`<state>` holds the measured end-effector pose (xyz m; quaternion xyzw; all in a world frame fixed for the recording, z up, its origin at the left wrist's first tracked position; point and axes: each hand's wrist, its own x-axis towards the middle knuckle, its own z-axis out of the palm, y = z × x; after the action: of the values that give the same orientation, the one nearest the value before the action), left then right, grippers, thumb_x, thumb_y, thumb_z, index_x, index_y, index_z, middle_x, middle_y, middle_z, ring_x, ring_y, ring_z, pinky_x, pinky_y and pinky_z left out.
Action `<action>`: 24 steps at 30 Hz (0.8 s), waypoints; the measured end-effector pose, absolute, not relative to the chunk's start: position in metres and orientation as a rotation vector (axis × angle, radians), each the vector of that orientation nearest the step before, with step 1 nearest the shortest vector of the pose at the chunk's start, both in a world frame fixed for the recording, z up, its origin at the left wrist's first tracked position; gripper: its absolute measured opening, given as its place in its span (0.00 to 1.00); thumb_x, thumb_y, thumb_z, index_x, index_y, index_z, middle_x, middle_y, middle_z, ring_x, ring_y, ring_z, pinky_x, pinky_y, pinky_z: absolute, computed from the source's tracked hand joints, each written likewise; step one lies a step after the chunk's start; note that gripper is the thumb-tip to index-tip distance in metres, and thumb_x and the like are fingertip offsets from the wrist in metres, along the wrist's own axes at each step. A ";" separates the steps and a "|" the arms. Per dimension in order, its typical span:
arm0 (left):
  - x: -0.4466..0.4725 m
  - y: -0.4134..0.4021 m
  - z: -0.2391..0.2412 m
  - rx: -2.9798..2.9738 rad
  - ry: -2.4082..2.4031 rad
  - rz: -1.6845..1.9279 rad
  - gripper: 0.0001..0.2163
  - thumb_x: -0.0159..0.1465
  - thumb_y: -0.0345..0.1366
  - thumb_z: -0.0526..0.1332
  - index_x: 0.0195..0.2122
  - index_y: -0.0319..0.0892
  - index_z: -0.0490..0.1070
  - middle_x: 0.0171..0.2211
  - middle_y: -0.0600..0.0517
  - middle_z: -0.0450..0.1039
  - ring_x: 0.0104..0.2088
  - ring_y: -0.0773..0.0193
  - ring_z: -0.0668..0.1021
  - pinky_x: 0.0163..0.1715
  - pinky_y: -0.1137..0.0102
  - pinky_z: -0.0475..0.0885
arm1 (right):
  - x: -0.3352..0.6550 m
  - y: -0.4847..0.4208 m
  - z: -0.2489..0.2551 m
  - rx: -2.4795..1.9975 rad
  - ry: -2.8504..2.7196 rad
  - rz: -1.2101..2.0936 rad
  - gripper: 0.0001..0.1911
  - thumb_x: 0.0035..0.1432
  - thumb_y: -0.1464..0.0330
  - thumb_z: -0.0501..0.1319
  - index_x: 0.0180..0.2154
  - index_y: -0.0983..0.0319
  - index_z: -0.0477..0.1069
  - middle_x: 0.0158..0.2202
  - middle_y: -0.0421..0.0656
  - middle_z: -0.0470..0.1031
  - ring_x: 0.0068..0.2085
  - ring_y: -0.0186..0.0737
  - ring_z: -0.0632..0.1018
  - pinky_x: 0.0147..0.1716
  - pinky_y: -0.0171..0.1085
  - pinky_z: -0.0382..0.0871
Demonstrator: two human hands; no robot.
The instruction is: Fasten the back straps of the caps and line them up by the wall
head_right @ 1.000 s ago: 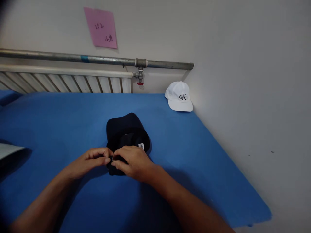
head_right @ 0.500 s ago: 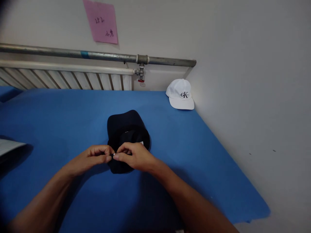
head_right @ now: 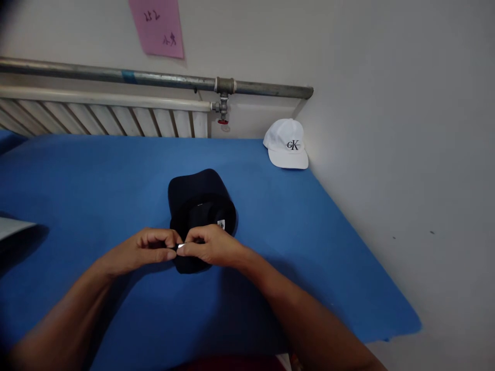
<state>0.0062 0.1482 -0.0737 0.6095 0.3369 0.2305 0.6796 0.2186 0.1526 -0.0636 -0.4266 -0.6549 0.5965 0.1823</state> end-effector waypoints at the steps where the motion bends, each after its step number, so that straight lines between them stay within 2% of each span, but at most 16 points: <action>1: 0.006 0.148 -0.074 1.361 0.755 0.524 0.07 0.60 0.36 0.65 0.28 0.40 0.70 0.32 0.54 0.70 0.30 0.70 0.68 0.31 0.73 0.64 | 0.219 0.153 -0.063 -1.206 -1.833 1.697 0.13 0.52 0.62 0.65 0.24 0.63 0.69 0.21 0.35 0.64 0.24 0.28 0.64 0.23 0.31 0.57; 4: 0.004 0.149 -0.073 1.327 0.734 0.539 0.05 0.60 0.35 0.65 0.30 0.41 0.71 0.34 0.53 0.73 0.33 0.68 0.73 0.34 0.73 0.67 | 0.220 0.153 -0.062 -1.216 -1.783 1.722 0.12 0.53 0.62 0.65 0.25 0.63 0.69 0.22 0.36 0.66 0.25 0.29 0.66 0.25 0.31 0.58; 10: -0.001 0.151 -0.069 1.296 0.735 0.625 0.05 0.63 0.37 0.61 0.34 0.42 0.72 0.40 0.50 0.74 0.38 0.61 0.77 0.43 0.64 0.71 | 0.228 0.157 -0.064 -1.102 -1.635 1.792 0.13 0.52 0.62 0.64 0.23 0.63 0.68 0.20 0.35 0.64 0.23 0.28 0.64 0.23 0.31 0.56; 12: -0.002 0.152 -0.069 1.349 0.804 0.684 0.05 0.62 0.36 0.61 0.40 0.45 0.72 0.46 0.50 0.73 0.44 0.59 0.76 0.46 0.63 0.70 | 0.230 0.159 -0.066 -1.080 -1.529 1.826 0.12 0.51 0.62 0.64 0.24 0.63 0.68 0.19 0.34 0.64 0.22 0.27 0.63 0.22 0.30 0.54; 15: -0.001 0.155 -0.070 1.626 0.949 0.695 0.14 0.61 0.35 0.63 0.50 0.48 0.71 0.53 0.49 0.70 0.55 0.56 0.69 0.54 0.61 0.63 | 0.233 0.162 -0.069 -1.083 -1.436 1.844 0.11 0.50 0.62 0.64 0.23 0.63 0.68 0.18 0.34 0.64 0.20 0.27 0.62 0.20 0.30 0.52; 17: 0.001 0.156 -0.070 1.817 0.970 0.649 0.13 0.62 0.36 0.62 0.48 0.47 0.73 0.51 0.48 0.71 0.56 0.55 0.68 0.56 0.61 0.61 | 0.234 0.163 -0.070 -1.080 -1.418 1.852 0.11 0.49 0.62 0.64 0.23 0.63 0.68 0.17 0.34 0.64 0.20 0.27 0.62 0.20 0.30 0.52; 20: 0.000 0.156 -0.069 1.861 0.910 0.615 0.06 0.62 0.36 0.61 0.39 0.44 0.75 0.45 0.49 0.73 0.51 0.57 0.70 0.52 0.64 0.63 | 0.234 0.163 -0.071 -1.058 -1.410 1.839 0.11 0.50 0.63 0.64 0.23 0.62 0.68 0.17 0.33 0.63 0.20 0.27 0.62 0.20 0.30 0.52; 22: -0.003 0.154 -0.067 1.723 0.904 0.608 0.04 0.61 0.35 0.60 0.34 0.42 0.73 0.36 0.52 0.72 0.39 0.62 0.73 0.40 0.69 0.67 | 0.232 0.163 -0.070 -1.051 -1.428 1.817 0.11 0.50 0.63 0.64 0.23 0.63 0.68 0.18 0.34 0.64 0.20 0.27 0.63 0.21 0.30 0.54; 24: -0.005 0.152 -0.066 1.546 0.907 0.611 0.04 0.60 0.35 0.59 0.30 0.41 0.69 0.27 0.56 0.66 0.28 0.68 0.68 0.29 0.73 0.63 | 0.231 0.162 -0.071 -1.047 -1.469 1.807 0.11 0.51 0.63 0.64 0.23 0.63 0.68 0.18 0.34 0.63 0.21 0.27 0.64 0.22 0.30 0.55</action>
<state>-0.0052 0.1517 -0.0657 0.6624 0.3886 0.2619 0.5844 0.2306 0.1621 -0.0707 -0.3925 -0.5505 0.6772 0.2902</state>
